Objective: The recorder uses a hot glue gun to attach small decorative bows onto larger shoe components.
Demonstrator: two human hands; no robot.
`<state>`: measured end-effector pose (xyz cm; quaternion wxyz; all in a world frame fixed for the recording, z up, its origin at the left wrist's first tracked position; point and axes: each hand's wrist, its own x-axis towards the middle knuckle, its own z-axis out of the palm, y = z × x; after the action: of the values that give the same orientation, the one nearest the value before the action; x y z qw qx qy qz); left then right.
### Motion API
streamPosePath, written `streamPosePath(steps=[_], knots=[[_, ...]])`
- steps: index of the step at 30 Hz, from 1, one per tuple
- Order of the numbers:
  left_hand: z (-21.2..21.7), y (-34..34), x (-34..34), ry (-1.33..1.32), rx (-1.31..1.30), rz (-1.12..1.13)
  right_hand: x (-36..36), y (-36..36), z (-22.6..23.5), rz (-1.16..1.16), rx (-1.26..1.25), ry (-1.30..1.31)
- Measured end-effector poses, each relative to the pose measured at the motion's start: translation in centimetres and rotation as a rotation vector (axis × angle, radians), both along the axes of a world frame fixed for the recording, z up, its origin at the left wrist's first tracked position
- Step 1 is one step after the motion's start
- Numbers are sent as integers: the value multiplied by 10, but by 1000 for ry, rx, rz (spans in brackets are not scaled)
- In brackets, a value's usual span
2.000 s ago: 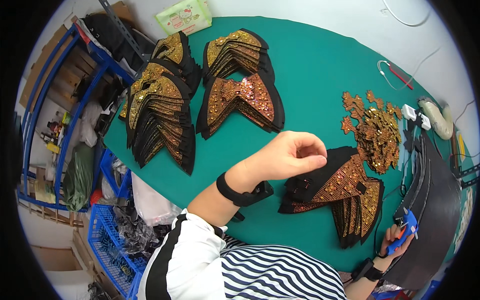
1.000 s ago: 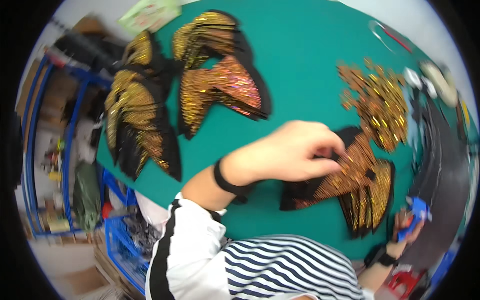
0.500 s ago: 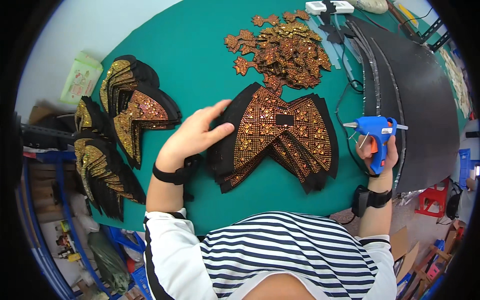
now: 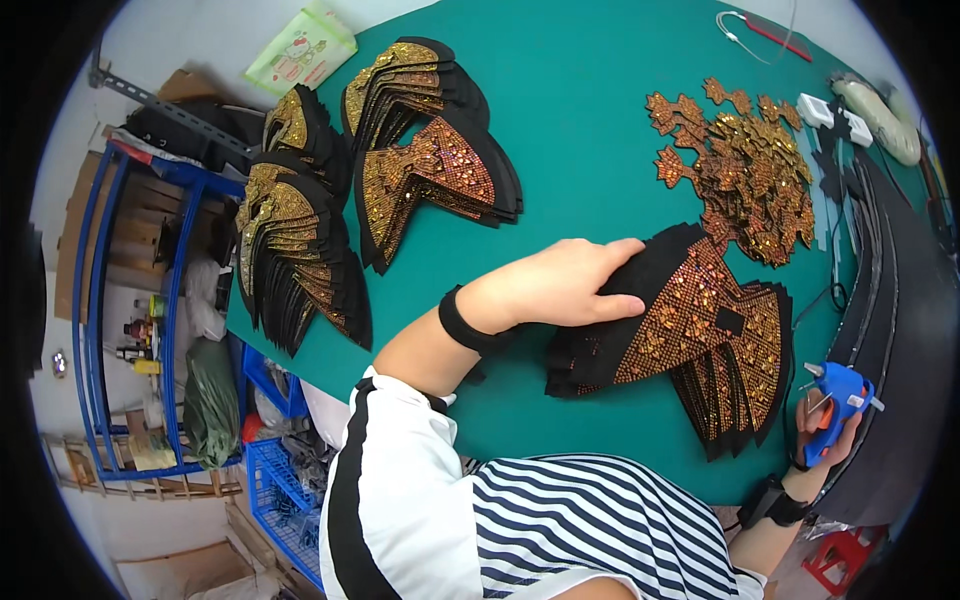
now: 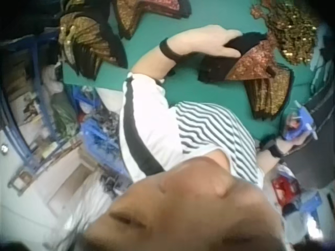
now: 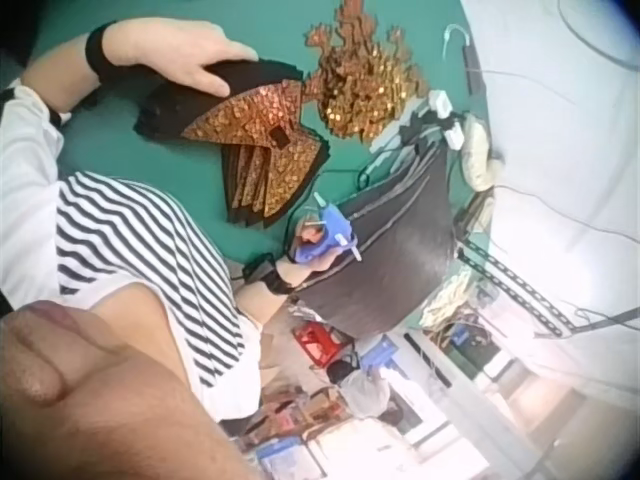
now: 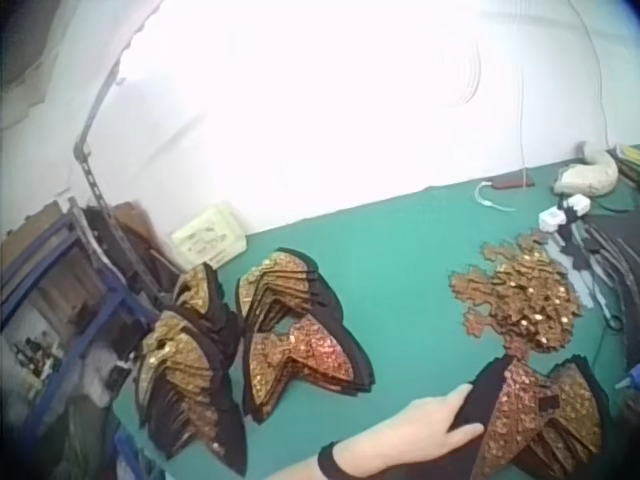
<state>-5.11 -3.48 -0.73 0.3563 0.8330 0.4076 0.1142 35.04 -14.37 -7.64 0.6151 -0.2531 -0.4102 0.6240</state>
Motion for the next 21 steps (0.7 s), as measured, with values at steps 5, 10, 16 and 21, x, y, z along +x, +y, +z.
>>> streamPosePath(steps=[5,10,16,21], knots=[[5,-2,3,43,-40,-25,8,-4,-8,-27,-7,-3],[5,0,3,40,-14,-63,9,-7,-11,-55,-109,16],[10,6,0,-33,-144,-6,5,-11,-9,-118,-204,46],[33,18,1,3,-108,88,-3,-2,2,-9,-104,-23]])
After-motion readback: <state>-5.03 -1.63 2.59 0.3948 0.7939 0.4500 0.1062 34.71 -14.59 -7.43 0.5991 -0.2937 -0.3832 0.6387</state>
